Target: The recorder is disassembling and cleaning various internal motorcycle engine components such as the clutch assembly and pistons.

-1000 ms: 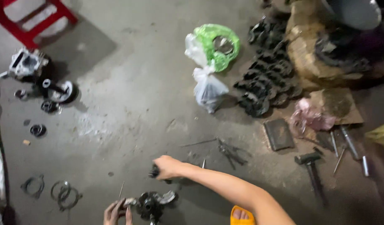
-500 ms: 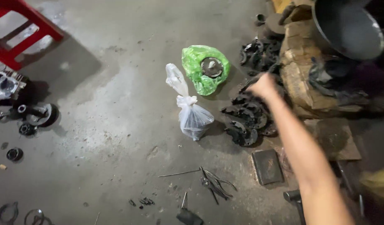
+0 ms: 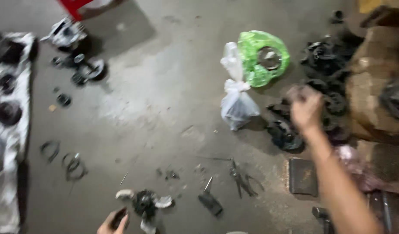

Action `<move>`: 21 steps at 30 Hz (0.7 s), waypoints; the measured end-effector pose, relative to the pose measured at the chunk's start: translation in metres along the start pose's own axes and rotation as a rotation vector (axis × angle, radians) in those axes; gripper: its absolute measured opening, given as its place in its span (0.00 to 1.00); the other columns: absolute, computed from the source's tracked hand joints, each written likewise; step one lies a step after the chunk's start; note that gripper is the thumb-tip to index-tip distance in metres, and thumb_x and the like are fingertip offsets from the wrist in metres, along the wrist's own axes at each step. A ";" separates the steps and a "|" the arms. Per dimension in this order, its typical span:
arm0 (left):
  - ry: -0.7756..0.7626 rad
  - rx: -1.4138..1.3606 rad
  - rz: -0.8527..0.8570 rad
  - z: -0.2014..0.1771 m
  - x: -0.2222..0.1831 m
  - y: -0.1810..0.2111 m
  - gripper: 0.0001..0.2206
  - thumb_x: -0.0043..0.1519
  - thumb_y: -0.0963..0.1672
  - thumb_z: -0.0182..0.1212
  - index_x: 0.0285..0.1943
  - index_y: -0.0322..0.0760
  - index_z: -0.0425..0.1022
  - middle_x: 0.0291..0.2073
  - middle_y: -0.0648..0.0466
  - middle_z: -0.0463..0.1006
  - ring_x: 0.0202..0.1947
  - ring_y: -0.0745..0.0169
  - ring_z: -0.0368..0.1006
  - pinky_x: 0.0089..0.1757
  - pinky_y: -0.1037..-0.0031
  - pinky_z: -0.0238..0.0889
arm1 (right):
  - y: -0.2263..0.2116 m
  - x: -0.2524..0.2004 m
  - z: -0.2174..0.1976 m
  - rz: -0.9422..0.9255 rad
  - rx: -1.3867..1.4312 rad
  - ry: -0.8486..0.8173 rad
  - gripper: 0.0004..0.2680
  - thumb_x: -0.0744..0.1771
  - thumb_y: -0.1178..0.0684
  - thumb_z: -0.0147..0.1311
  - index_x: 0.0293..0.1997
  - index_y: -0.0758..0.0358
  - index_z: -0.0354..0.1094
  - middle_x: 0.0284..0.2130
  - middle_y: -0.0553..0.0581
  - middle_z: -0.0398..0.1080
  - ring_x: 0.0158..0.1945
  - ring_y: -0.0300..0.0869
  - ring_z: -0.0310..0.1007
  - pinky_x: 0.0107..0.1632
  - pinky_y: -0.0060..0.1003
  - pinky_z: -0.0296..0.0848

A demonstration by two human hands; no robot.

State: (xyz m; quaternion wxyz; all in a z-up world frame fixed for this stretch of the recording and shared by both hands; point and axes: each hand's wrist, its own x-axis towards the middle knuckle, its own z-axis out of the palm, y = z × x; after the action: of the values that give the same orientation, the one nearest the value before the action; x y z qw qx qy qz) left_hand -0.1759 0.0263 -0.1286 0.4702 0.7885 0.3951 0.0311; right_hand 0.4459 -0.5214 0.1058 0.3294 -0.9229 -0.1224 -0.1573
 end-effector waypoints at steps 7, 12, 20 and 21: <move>-0.035 0.068 0.137 -0.057 -0.021 0.211 0.13 0.60 0.43 0.65 0.52 0.33 0.79 0.41 0.49 0.85 0.39 0.61 0.82 0.42 0.71 0.74 | -0.248 -0.217 0.093 0.290 0.732 -0.646 0.05 0.66 0.59 0.58 0.43 0.64 0.67 0.34 0.46 0.70 0.34 0.30 0.71 0.36 0.28 0.74; 0.028 0.029 0.162 -0.070 -0.024 0.175 0.14 0.59 0.43 0.64 0.52 0.32 0.78 0.40 0.48 0.82 0.37 0.58 0.81 0.39 0.70 0.74 | -0.269 -0.302 0.167 0.188 0.462 -0.771 0.07 0.65 0.58 0.65 0.43 0.67 0.73 0.27 0.53 0.68 0.30 0.37 0.66 0.33 0.34 0.69; -0.075 0.016 0.343 -0.042 -0.016 0.151 0.21 0.54 0.38 0.64 0.59 0.32 0.74 0.57 0.38 0.71 0.55 0.41 0.72 0.54 0.61 0.68 | -0.277 -0.329 0.193 -0.192 0.429 -0.552 0.17 0.62 0.62 0.57 0.57 0.66 0.72 0.36 0.64 0.76 0.36 0.44 0.76 0.38 0.36 0.76; -0.032 0.040 0.412 -0.038 -0.012 0.150 0.25 0.53 0.36 0.62 0.63 0.32 0.72 0.64 0.36 0.64 0.62 0.37 0.65 0.58 0.60 0.63 | -0.267 -0.325 0.197 -0.052 0.242 -0.605 0.14 0.64 0.57 0.59 0.56 0.62 0.74 0.36 0.62 0.77 0.36 0.44 0.78 0.40 0.37 0.76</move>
State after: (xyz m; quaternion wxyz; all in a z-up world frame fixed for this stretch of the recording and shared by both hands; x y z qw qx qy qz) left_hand -0.1110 0.0093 0.0115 0.4444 0.8622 0.2187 0.1063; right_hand 0.0998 -0.2332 -0.0074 0.3815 -0.8784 -0.2560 0.1314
